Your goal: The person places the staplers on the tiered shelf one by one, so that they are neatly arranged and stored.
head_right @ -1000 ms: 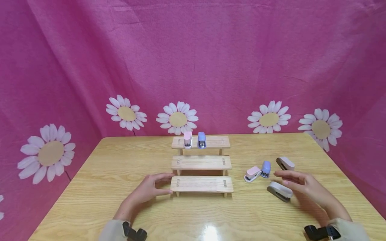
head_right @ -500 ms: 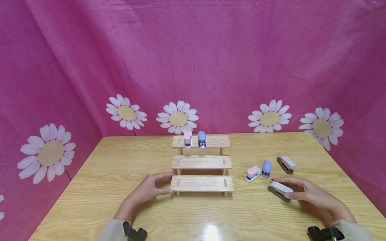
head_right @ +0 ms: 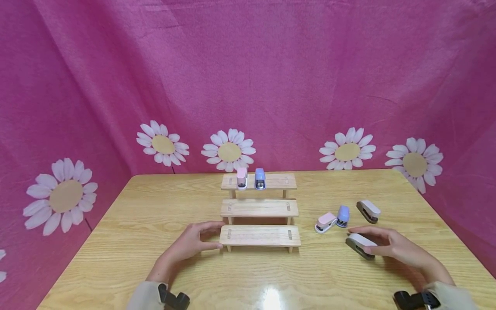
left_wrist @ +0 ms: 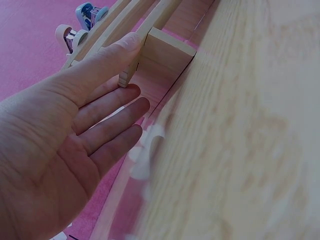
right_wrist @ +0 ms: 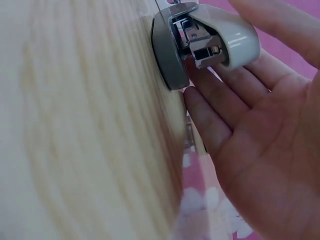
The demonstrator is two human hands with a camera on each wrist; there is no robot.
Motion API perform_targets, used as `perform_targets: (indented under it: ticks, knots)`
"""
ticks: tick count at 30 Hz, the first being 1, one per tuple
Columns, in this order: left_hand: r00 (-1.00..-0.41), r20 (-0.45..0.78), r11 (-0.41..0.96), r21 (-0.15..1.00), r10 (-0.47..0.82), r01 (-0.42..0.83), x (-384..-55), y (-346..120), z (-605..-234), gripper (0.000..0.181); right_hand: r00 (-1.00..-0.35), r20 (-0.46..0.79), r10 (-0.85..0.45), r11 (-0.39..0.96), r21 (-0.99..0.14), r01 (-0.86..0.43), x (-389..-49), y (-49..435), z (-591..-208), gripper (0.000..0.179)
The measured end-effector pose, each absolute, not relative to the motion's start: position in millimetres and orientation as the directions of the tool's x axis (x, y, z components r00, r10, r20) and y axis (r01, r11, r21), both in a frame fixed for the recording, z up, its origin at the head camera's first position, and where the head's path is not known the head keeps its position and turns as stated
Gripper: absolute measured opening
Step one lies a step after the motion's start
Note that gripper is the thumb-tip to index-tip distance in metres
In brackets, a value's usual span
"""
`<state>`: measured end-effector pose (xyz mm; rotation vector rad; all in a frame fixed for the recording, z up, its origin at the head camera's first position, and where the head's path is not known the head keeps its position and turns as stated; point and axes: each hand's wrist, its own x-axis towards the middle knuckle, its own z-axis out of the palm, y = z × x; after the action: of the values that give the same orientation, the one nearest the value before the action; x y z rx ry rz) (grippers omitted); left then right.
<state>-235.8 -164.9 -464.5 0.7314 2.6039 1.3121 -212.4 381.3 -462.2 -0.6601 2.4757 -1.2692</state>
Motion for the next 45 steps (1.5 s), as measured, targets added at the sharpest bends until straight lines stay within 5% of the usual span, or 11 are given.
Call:
perform_targets:
  ticks: [10,20,28,45]
  knots:
    - [-0.871,0.103,0.506,0.779,0.479,0.371,-237,-165,-466,0.059,-0.876,-0.014,-0.482,0.516,-0.813,-0.271,-204,391,-468,0.051]
    - [-0.873,0.112,0.508,0.775,0.475,0.376,-237,-165,-466,0.059,-0.908,0.173,-0.381,0.572,-0.728,-0.378,-198,386,-474,0.045]
    - [-0.873,0.106,0.508,0.777,0.475,0.371,-237,-165,-465,0.059,-0.938,0.143,-0.316,0.545,-0.782,-0.303,-199,382,-474,0.041]
    - [-0.873,0.105,0.509,0.776,0.476,0.371,-237,-165,-466,0.059,-0.918,0.304,-0.253,0.548,-0.737,-0.395,-216,350,-429,0.045]
